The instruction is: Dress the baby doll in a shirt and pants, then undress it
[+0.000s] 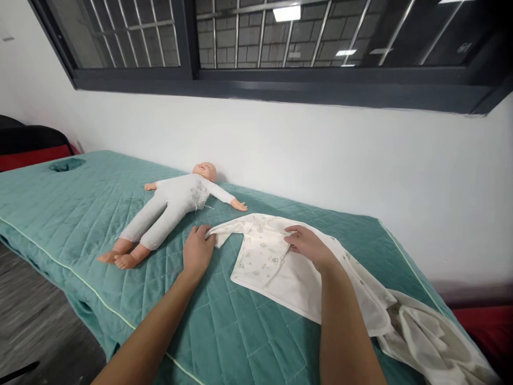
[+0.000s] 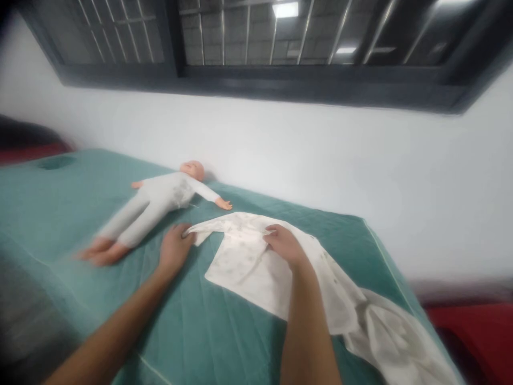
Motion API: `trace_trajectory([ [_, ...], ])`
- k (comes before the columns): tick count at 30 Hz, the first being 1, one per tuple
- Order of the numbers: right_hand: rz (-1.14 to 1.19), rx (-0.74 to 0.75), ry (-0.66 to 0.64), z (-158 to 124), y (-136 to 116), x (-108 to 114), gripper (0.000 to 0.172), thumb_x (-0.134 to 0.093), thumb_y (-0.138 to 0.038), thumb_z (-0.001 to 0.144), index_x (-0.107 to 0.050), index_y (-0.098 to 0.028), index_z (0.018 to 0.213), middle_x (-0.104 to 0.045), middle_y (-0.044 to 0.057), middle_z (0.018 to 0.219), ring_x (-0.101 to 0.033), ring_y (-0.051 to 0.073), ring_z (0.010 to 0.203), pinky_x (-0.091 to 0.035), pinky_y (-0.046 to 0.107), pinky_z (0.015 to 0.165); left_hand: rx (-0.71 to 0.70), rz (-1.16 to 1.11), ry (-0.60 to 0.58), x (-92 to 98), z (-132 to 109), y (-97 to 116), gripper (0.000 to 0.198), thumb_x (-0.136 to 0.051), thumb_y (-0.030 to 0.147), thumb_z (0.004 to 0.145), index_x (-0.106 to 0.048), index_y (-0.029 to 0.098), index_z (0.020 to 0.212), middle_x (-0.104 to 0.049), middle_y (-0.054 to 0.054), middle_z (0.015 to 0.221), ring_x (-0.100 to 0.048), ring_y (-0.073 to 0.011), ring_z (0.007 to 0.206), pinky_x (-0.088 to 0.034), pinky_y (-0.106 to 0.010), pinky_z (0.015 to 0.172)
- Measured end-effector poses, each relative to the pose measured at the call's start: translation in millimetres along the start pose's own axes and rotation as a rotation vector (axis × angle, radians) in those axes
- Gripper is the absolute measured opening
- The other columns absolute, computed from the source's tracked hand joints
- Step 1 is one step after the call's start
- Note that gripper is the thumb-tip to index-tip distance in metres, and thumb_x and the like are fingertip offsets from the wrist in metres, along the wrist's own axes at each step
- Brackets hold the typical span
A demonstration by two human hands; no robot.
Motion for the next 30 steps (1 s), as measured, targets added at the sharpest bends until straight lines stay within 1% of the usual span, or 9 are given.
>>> trace_trajectory([
  [3, 0.215, 0.012, -0.06, -7, -8, 1, 0.035, -0.071, -0.026, 0.07, -0.066, -0.021, 0.104, -0.063, 0.001, 0.081, -0.064, 0.017, 0.077, -0.056, 0.029, 0.069, 0.026, -0.149, 0.062, 1.1, 6, -6, 0.03, -0.05, 0.034, 0.088, -0.07, 0.022, 0.107, -0.07, -0.007, 0.098, -0.065, -0.0231, 0.088, -0.05, -0.035, 0.083],
  [5, 0.254, 0.009, -0.092, -11, -10, 3, 0.039, -0.073, -0.027, 0.069, -0.066, -0.022, 0.107, -0.063, 0.002, 0.083, -0.064, 0.017, 0.078, -0.057, 0.028, 0.068, 0.033, -0.261, 0.087, 2.2, 12, -8, 0.03, -0.051, 0.033, 0.087, -0.072, 0.021, 0.105, -0.073, -0.006, 0.1, -0.066, -0.022, 0.089, -0.05, -0.034, 0.085],
  [9, 0.159, -0.09, -0.11, -12, -3, 5, 0.043, -0.074, -0.032, 0.072, -0.064, -0.023, 0.112, -0.065, 0.001, 0.08, -0.064, 0.015, 0.073, -0.057, 0.028, 0.065, -0.042, -0.408, 0.169, 6.0, 27, -8, 0.032, -0.049, 0.026, 0.086, -0.073, 0.019, 0.105, -0.072, -0.005, 0.108, -0.066, -0.0198, 0.096, -0.05, -0.032, 0.093],
  [12, 0.065, -0.144, -0.078, -5, 5, -1, 0.036, -0.07, -0.041, 0.077, -0.065, -0.022, 0.107, -0.068, 0.003, 0.079, -0.065, 0.015, 0.069, -0.057, 0.028, 0.062, -0.101, -0.379, 0.209, 4.3, 39, -10, 0.034, -0.044, 0.02, 0.085, -0.073, 0.018, 0.104, -0.07, -0.006, 0.113, -0.064, -0.0196, 0.105, -0.048, -0.032, 0.099],
  [17, -0.007, -0.091, 0.023, 11, 11, -14, 0.035, -0.069, -0.046, 0.079, -0.064, -0.02, 0.1, -0.069, 0.003, 0.073, -0.064, 0.015, 0.062, -0.054, 0.028, 0.059, 0.016, -0.242, 0.15, -9.8, 48, -22, 0.046, -0.04, 0.007, 0.08, -0.067, 0.013, 0.116, -0.065, -0.012, 0.123, -0.061, -0.0221, 0.114, -0.045, -0.034, 0.104],
  [19, -0.067, -0.053, 0.055, 15, 10, -17, 0.037, -0.068, -0.05, 0.078, -0.065, -0.02, 0.1, -0.069, 0.003, 0.07, -0.065, 0.017, 0.063, -0.052, 0.029, 0.061, 0.049, -0.21, 0.089, -15.5, 49, -22, 0.044, -0.039, 0.014, 0.086, -0.062, 0.014, 0.123, -0.066, -0.012, 0.123, -0.061, -0.0231, 0.114, -0.045, -0.036, 0.103],
  [22, -0.204, -0.016, 0.124, 18, 9, -20, 0.04, -0.064, -0.056, 0.079, -0.067, -0.021, 0.097, -0.068, 0.003, 0.071, -0.064, 0.02, 0.069, -0.05, 0.03, 0.067, 0.078, -0.053, 0.014, -21.2, 50, -18, 0.043, -0.045, 0.035, 0.092, -0.058, 0.016, 0.129, -0.064, -0.014, 0.125, -0.057, -0.0293, 0.119, -0.044, -0.044, 0.102],
  [26, -0.258, 0.019, 0.109, 16, 7, -25, 0.035, -0.065, -0.04, 0.078, -0.067, -0.018, 0.104, -0.07, 0.006, 0.085, -0.063, 0.019, 0.073, -0.047, 0.03, 0.071, 0.064, 0.074, -0.023, -26.1, 56, -16, 0.042, -0.057, 0.039, 0.084, -0.062, 0.022, 0.123, -0.061, -0.014, 0.129, -0.052, -0.0359, 0.122, -0.041, -0.052, 0.101],
  [30, -0.159, 0.047, 0.01, 9, 3, -28, 0.042, -0.063, -0.023, 0.074, -0.064, -0.02, 0.116, -0.069, 0.006, 0.107, -0.061, 0.012, 0.065, -0.048, 0.025, 0.064, 0.032, -0.079, 0.017, -28.6, 68, -22, 0.03, -0.052, 0.024, 0.086, -0.067, 0.021, 0.111, -0.065, -0.009, 0.119, -0.06, -0.0265, 0.11, -0.046, -0.04, 0.096],
])
Point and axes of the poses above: each hand's wrist, its own z-axis towards the middle knuckle, its own x-axis out of the back of the hand, y = z × x, the point moved 4 cm from there along z, towards the middle knuckle
